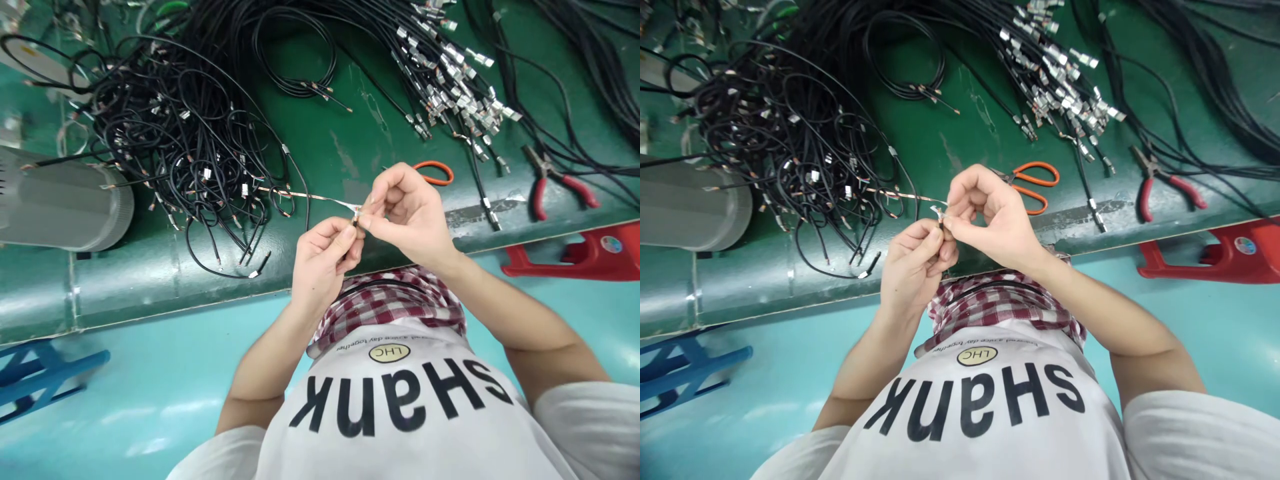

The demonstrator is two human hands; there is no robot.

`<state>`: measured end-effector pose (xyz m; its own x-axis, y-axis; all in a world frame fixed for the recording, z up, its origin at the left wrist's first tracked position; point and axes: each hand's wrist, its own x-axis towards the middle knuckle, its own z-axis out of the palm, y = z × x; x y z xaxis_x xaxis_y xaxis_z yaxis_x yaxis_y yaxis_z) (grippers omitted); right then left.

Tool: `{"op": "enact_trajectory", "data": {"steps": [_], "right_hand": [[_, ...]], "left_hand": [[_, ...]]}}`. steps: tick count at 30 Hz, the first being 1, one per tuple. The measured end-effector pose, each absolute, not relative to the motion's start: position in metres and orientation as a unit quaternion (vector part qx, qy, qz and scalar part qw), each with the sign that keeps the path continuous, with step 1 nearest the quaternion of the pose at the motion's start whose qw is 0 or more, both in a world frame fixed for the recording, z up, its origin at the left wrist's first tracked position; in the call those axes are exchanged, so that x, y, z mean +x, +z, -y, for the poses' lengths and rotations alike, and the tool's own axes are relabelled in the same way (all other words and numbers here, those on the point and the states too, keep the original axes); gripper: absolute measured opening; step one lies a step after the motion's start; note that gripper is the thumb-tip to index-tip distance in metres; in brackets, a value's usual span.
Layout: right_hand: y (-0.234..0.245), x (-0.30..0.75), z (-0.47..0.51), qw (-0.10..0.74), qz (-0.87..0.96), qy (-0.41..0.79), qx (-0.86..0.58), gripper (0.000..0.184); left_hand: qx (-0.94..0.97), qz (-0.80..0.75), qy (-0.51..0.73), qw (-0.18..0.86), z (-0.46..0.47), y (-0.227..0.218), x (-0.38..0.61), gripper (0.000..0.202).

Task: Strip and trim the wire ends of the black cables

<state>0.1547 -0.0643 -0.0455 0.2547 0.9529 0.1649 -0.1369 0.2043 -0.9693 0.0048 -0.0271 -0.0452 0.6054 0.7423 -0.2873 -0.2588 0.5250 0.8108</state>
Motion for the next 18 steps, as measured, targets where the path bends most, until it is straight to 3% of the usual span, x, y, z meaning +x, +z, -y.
{"op": "enact_trajectory", "data": {"steps": [12,18], "right_hand": [[-0.058,0.167,0.067,0.627,0.373,0.530,-0.432,0.029],[-0.053,0.168,0.071,0.603,0.437,0.466,-0.479,0.031]], "left_hand": [[0.349,-0.270,0.152,0.884,0.006,-0.063,0.000,0.022],[0.330,-0.244,0.054,0.910,-0.011,-0.075,0.001,0.029]]}}
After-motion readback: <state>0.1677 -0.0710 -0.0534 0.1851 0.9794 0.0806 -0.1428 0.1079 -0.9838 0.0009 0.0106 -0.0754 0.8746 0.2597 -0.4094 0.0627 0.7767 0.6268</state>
